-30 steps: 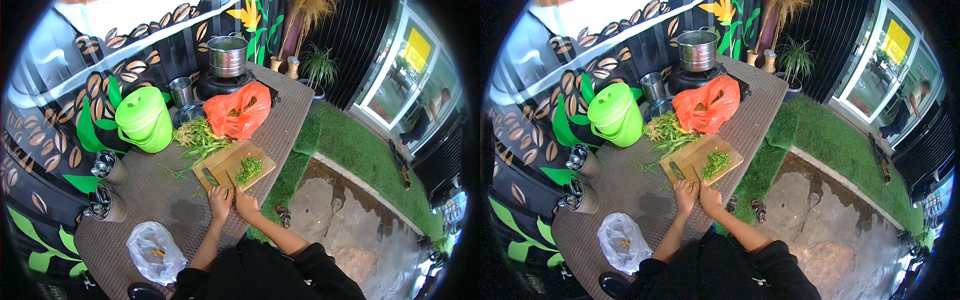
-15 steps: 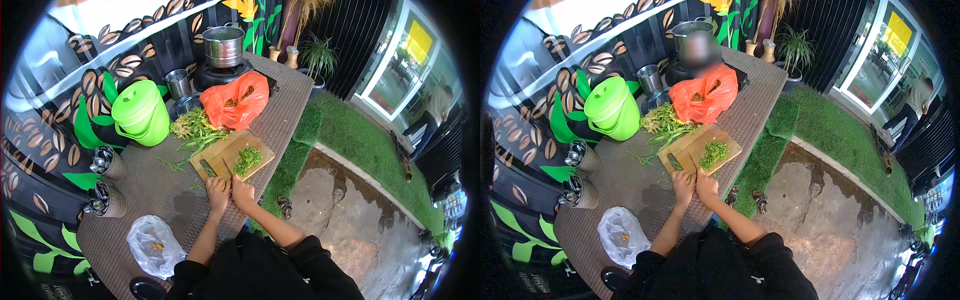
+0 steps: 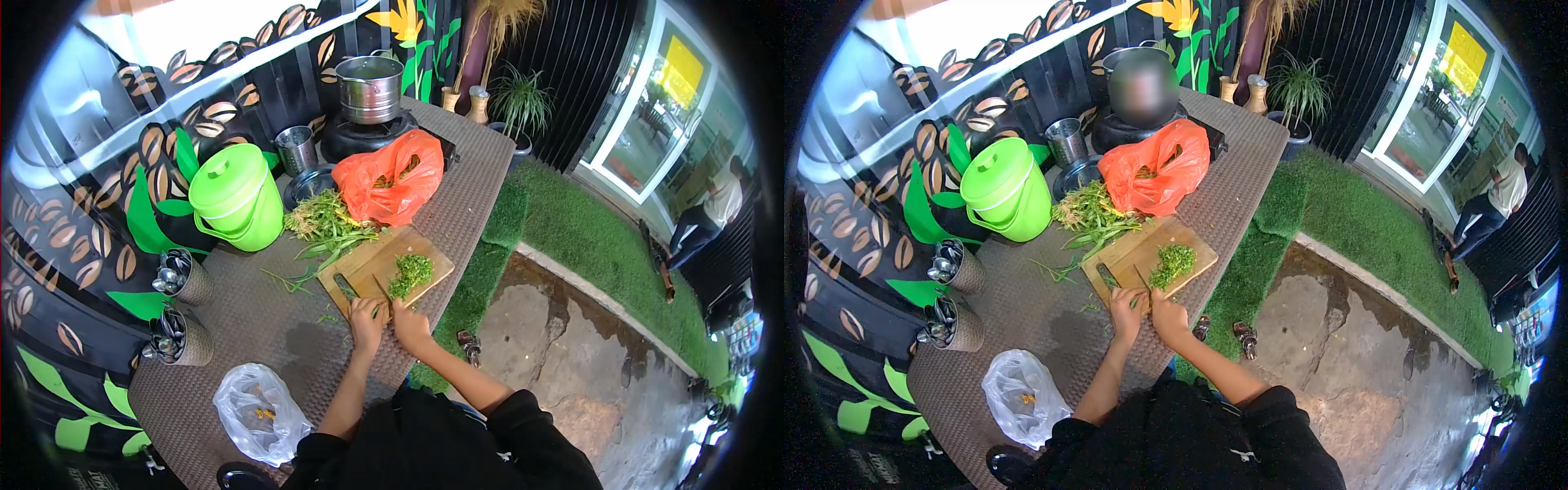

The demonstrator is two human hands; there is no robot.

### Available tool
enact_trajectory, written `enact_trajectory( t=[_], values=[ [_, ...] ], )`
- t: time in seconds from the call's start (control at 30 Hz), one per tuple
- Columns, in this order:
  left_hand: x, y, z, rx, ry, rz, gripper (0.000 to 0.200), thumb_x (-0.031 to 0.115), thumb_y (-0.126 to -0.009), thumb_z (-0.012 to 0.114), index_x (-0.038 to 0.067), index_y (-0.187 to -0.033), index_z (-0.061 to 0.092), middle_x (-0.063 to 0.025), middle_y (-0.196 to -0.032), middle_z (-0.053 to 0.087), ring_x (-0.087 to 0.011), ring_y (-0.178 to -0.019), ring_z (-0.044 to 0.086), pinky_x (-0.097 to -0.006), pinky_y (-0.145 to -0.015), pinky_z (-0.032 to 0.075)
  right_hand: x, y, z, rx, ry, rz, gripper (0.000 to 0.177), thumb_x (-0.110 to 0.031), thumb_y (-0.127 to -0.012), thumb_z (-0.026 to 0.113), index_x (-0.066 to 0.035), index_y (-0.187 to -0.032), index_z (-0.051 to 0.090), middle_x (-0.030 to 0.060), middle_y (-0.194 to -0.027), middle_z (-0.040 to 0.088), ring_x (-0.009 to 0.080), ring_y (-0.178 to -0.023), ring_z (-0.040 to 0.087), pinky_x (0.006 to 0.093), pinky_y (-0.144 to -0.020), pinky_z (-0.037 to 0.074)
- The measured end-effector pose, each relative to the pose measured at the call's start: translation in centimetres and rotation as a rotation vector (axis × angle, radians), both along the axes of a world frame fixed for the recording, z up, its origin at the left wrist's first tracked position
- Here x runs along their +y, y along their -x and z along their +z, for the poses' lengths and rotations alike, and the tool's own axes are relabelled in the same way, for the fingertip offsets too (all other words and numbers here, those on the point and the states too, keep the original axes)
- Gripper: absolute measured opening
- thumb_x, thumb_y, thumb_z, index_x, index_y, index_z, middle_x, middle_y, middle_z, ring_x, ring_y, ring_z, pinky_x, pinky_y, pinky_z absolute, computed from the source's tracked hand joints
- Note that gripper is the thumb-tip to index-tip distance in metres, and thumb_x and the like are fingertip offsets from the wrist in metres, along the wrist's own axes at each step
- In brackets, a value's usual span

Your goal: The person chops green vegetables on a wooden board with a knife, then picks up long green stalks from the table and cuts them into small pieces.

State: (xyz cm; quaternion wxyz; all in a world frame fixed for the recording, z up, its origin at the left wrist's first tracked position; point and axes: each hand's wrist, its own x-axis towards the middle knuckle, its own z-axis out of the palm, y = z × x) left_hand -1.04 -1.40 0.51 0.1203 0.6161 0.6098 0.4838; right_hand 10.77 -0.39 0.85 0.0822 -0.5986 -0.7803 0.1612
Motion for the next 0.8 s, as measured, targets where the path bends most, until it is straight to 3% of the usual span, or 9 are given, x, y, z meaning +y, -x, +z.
enact_trajectory(
  t=[0.23, 0.37, 0.47, 0.63, 0.8],
  values=[
    [-0.4, 0.1, 0.1, 0.121, -0.026, -0.014, 0.013, 0.012, -0.075, 0.067, 0.002, -0.083, 0.068, -0.0095, -0.087, 0.063, -0.0287, -0.087, 0.053, -0.0397, -0.081, 0.042, 1.9, -0.8, 1.0, 0.119, -0.022, 0.132, 0.022, -0.024, -0.094, 0.042, -0.003, -0.099, 0.041, 0.0212, -0.070, 0.064, 0.0406, -0.067, 0.064, 0.0497, -0.055, 0.051],
    [-0.5, 0.4, 0.2, 0.164, -0.033, -0.028, 0.011, 0.011, -0.075, 0.067, 0.002, -0.082, 0.068, -0.0094, -0.087, 0.063, -0.0285, -0.087, 0.054, -0.0395, -0.081, 0.042, -0.2, -0.4, 0.4, 0.061, -0.018, 0.045, 0.022, -0.023, -0.094, 0.042, -0.002, -0.100, 0.041, 0.0215, -0.070, 0.064, 0.0407, -0.065, 0.064, 0.0482, -0.052, 0.051],
    [-0.6, 0.5, 0.0, 0.093, -0.059, -0.034, 0.011, 0.007, -0.074, 0.068, 0.003, -0.083, 0.068, -0.0090, -0.085, 0.063, -0.0272, -0.086, 0.055, -0.0373, -0.080, 0.042, -1.6, 0.3, -0.4, -0.080, -0.145, -0.023, 0.015, -0.013, -0.088, 0.045, -0.003, -0.099, 0.043, 0.0185, -0.068, 0.065, 0.0338, -0.063, 0.067, 0.0417, -0.049, 0.053],
    [-0.9, 0.2, 0.4, -0.042, 0.065, -0.006, 0.025, 0.006, -0.076, 0.067, 0.004, -0.100, 0.061, -0.0079, -0.085, 0.065, -0.0247, -0.085, 0.056, -0.0368, -0.080, 0.042, 1.1, -0.4, 0.2, 0.048, -0.080, 0.057, 0.015, -0.012, -0.088, 0.045, -0.002, -0.100, 0.043, 0.0189, -0.069, 0.065, 0.0343, -0.064, 0.067, 0.0428, -0.051, 0.054],
    [-0.8, 0.4, 0.0, 0.032, 0.079, -0.030, 0.025, 0.007, -0.078, 0.065, 0.008, -0.101, 0.057, -0.0076, -0.087, 0.063, -0.0276, -0.088, 0.055, -0.0397, -0.081, 0.040, -0.8, -0.3, 1.1, 0.018, -0.013, 0.045, 0.016, -0.012, -0.088, 0.045, -0.001, -0.099, 0.043, 0.0201, -0.071, 0.065, 0.0355, -0.066, 0.067, 0.0438, -0.055, 0.054]
  ],
)
